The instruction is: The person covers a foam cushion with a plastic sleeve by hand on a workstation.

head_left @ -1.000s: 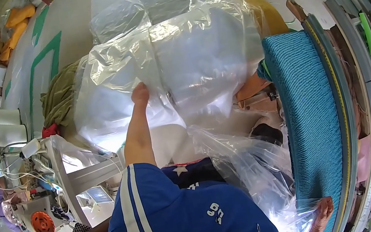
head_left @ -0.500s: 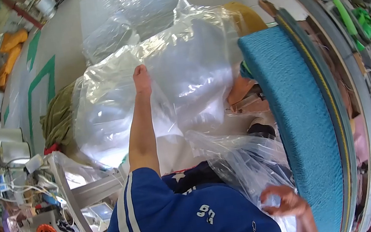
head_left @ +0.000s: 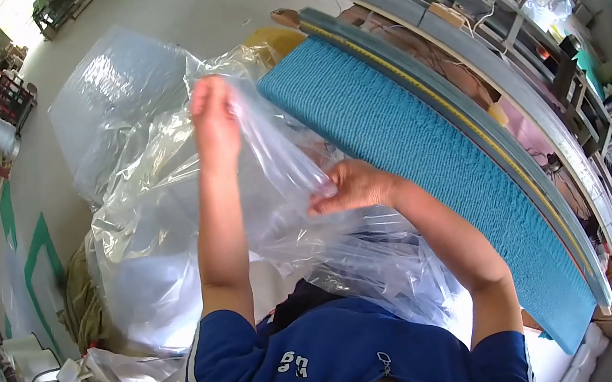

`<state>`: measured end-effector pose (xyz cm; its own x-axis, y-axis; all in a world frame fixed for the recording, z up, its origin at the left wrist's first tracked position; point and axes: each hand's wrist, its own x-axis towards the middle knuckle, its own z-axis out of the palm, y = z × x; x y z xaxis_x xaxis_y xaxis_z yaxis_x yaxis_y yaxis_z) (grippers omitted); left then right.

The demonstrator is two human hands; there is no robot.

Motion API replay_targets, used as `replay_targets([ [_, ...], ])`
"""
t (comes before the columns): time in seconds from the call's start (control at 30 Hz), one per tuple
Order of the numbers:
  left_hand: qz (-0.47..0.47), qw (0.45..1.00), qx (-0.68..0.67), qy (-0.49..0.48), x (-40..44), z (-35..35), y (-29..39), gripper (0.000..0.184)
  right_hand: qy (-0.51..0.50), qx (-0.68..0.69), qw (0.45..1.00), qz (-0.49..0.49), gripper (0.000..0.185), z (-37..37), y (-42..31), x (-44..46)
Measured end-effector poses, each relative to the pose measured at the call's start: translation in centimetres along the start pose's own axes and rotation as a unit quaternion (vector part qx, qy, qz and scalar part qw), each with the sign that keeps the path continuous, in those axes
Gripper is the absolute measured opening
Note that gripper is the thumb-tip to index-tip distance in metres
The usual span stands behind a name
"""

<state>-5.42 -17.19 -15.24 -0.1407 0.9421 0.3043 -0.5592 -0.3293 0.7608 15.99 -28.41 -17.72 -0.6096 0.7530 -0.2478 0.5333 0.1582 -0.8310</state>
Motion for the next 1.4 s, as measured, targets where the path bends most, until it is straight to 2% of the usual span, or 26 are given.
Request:
replay_targets([
  [0.03,0.022,0.999,-0.026,-0.014,1.8,-2.0,0.1,0.011,0.037,-0.045,0.998,0.029,0.034,-0.2,-0.2,-1.0],
  [0.13,0.116,0.977,0.178,0.038,4.7,-3.1,-0.7,0.011,0.151,-0.182,0.966,0.103,0.027,-1.0,-0.7,-3.9],
  [0.2,0.093,0.967,0.216,0.096,6.6,-3.6,-1.0,0.012,0.226,-0.286,0.921,0.134,0.026,-2.1,0.5,-6.0],
  [0.23,0.079,0.961,0.235,0.125,7.2,-3.5,-1.6,0.013,0.264,-0.270,0.917,0.133,0.022,-2.6,0.6,-7.4],
  [0.3,0.066,0.963,0.254,0.064,7.5,-1.8,-3.6,0.018,0.339,-0.237,0.902,0.128,0.016,-3.9,0.5,-10.4],
  [0.33,0.060,0.962,0.264,0.034,7.5,-1.0,-4.7,0.020,0.419,-0.201,0.882,0.079,0.012,-4.3,1.2,-11.8],
  [0.37,0.110,0.947,0.300,-0.023,7.6,-0.6,-6.1,0.021,0.494,-0.163,0.854,0.028,0.010,-4.8,2.1,-13.4],
  [0.43,0.156,0.873,0.434,-0.160,6.7,1.3,-7.2,0.032,0.601,-0.045,0.796,0.056,0.008,-5.6,3.5,-17.2],
  [0.47,0.124,0.813,0.548,-0.152,5.5,2.5,-8.2,0.038,0.641,0.099,0.761,-0.027,0.012,-5.8,6.7,-18.5],
  [0.53,0.059,0.652,0.745,-0.130,2.3,4.1,-10.7,0.050,0.655,0.430,0.618,-0.064,0.014,-5.2,4.7,-21.3],
  [0.6,0.033,0.627,0.766,-0.135,1.4,4.3,-11.9,0.058,0.663,0.436,0.605,-0.064,0.011,-3.8,9.1,-26.2],
  [0.67,0.013,0.605,0.781,-0.152,1.0,5.0,-12.2,0.062,0.744,0.335,0.579,0.003,0.009,-2.2,12.5,-30.9],
  [0.73,-0.002,0.584,0.791,-0.183,0.5,5.8,-11.4,0.062,0.779,0.236,0.581,0.002,0.010,-0.5,18.0,-39.1],
  [0.77,0.003,0.584,0.795,-0.164,1.0,5.0,-12.0,0.062,0.827,-0.035,0.544,0.138,0.017,0.1,20.0,-43.0],
  [0.8,0.011,0.584,0.799,-0.145,1.9,3.7,-12.9,0.062,0.849,-0.181,0.487,0.100,0.026,1.3,22.4,-47.1],
  [0.87,0.006,0.577,0.804,-0.141,2.4,4.2,-12.8,0.062,0.720,-0.283,0.434,0.461,0.032,4.1,20.0,-54.5],
  [0.9,-0.010,0.569,0.807,-0.157,1.7,5.5,-11.1,0.062,0.696,-0.272,0.420,0.516,0.033,6.6,23.2,-60.5],
  [1.0,0.004,0.556,0.802,-0.220,1.3,6.6,-10.9,0.065,0.662,-0.224,0.359,0.619,0.033,11.9,22.5,-68.3],
  [1.1,0.067,0.550,0.776,-0.302,1.4,7.7,-13.2,0.066,0.634,-0.253,0.381,0.624,0.034,15.2,27.2,-78.8],
  [1.2,0.101,0.525,0.778,-0.329,1.8,8.9,-13.7,0.064,0.517,-0.310,0.257,0.755,0.042,12.1,18.5,-72.0],
  [1.23,0.144,0.514,0.778,-0.331,2.0,8.8,-13.8,0.060,0.558,-0.424,0.226,0.676,0.051,12.1,18.7,-72.1],
  [1.27,0.160,0.518,0.779,-0.316,1.7,9.2,-13.7,0.057,0.560,-0.446,0.237,0.657,0.050,11.8,19.8,-73.5],
  [1.3,0.167,0.525,0.770,-0.322,2.1,9.0,-14.2,0.054,0.638,-0.408,0.278,0.591,0.039,11.0,17.3,-70.4],
  [1.33,0.167,0.507,0.786,-0.312,1.9,9.2,-14.3,0.051,0.727,-0.214,0.475,0.448,0.031,11.3,17.1,-70.0],
  [1.37,0.212,0.547,0.752,-0.300,3.1,7.3,-16.4,0.047,0.671,-0.097,0.506,0.534,0.026,8.6,7.8,-60.1],
  [1.4,0.260,0.592,0.707,-0.285,2.3,7.3,-16.3,0.043,0.712,0.090,0.611,0.334,0.025,10.4,3.9,-55.5],
])
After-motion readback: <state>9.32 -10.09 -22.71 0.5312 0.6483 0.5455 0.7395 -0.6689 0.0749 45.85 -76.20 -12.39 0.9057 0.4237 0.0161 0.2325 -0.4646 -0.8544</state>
